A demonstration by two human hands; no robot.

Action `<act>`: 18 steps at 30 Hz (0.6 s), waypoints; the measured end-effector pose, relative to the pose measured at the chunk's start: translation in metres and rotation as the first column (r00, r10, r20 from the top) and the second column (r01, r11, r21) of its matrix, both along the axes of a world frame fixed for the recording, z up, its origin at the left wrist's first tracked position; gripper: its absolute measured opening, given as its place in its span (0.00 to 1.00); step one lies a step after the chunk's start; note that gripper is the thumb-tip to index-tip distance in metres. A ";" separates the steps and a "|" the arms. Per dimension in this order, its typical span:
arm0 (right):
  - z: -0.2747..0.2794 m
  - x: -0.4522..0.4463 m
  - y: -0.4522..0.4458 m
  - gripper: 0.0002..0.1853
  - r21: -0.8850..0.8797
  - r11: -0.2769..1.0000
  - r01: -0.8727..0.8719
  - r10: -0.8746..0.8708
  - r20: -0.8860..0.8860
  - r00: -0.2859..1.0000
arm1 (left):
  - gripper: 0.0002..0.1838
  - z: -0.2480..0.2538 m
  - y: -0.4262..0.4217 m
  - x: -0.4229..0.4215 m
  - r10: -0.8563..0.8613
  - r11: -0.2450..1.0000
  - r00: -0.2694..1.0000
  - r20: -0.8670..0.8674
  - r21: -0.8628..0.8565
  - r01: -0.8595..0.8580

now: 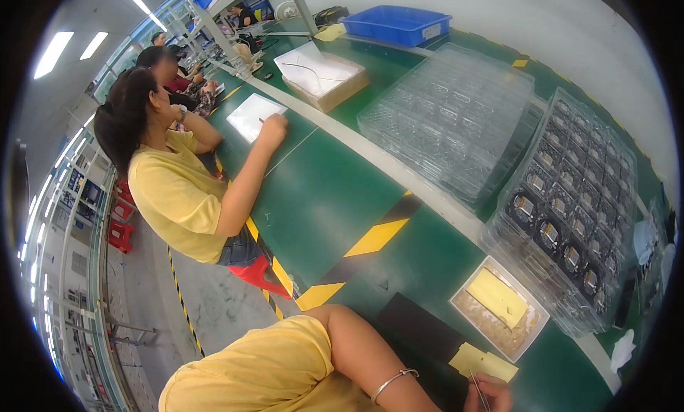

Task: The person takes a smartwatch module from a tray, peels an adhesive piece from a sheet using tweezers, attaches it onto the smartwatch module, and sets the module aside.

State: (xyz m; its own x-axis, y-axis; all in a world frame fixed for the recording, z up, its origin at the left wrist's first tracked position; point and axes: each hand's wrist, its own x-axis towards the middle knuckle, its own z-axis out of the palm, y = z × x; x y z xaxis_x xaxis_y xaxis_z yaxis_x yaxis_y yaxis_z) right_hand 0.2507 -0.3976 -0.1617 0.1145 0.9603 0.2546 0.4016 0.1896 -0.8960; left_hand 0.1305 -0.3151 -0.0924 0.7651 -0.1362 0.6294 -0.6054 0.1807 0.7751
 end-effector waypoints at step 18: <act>0.014 -0.005 0.002 0.10 0.043 0.999 0.004 -0.012 0.178 0.984 | 0.17 0.000 -0.005 -0.013 -0.024 1.000 1.000 0.012 0.000 0.024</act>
